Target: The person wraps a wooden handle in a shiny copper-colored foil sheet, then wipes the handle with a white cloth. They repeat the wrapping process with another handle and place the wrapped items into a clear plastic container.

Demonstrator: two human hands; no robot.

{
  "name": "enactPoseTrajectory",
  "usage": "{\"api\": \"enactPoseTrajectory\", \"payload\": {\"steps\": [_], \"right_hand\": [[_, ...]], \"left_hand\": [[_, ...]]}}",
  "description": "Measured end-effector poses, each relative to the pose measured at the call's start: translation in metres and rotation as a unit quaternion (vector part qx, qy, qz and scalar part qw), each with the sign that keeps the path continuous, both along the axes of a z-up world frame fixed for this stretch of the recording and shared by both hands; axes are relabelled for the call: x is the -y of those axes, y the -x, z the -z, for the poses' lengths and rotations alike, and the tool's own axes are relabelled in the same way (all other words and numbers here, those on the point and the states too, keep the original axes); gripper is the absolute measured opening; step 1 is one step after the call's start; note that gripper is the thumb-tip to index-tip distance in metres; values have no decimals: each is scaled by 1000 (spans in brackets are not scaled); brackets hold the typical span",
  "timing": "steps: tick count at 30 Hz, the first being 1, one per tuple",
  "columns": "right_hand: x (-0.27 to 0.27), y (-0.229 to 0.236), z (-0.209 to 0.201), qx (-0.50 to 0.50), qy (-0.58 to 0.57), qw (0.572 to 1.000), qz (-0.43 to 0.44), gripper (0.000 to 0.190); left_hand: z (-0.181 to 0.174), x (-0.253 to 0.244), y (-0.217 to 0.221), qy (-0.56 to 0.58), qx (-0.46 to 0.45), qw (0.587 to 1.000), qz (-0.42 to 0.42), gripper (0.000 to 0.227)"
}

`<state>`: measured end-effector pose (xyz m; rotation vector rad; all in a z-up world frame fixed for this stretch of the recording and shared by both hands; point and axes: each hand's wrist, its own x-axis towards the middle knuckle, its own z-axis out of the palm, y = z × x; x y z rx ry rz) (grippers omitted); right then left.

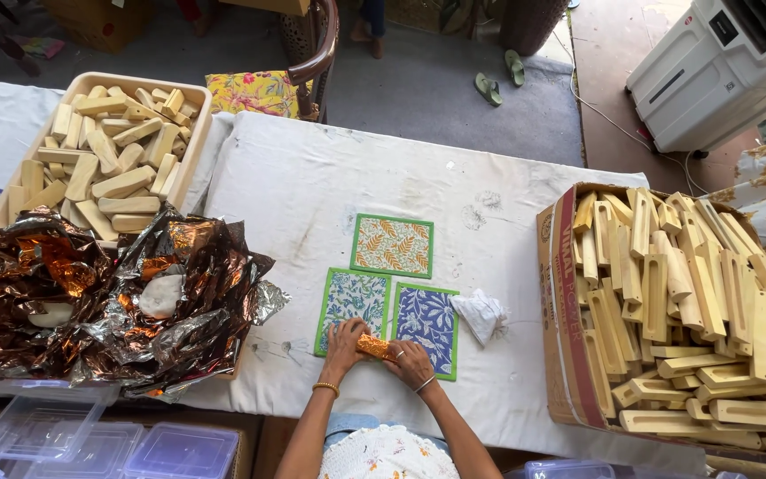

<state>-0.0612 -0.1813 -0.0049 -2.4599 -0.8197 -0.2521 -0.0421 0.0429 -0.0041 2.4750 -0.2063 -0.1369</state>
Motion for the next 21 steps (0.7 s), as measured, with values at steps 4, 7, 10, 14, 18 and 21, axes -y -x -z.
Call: {"api": "enactPoseTrajectory", "payload": {"steps": [4,7,10,14,18,21], "right_hand": [[4,-6,-1,12,-7,999,37,47],[8,-15,-3,21,-3,992,124,48],[17,-26,-3,31,5,976,215,51],[32,-44,-5,-1,15,947,322,54],[50,-63,2,-1,22,923,384,54],[59,-79,2,14,38,917,396,55]], "left_hand": [[7,0,2,11,53,998,-25,96],[3,-1,-1,-8,29,999,-36,111],[5,1,-1,-7,3,999,-42,113],[1,1,-2,-6,1,999,-42,114],[-2,2,-3,-16,-15,999,-46,114],[0,3,-3,-20,-22,998,-52,115]]}}
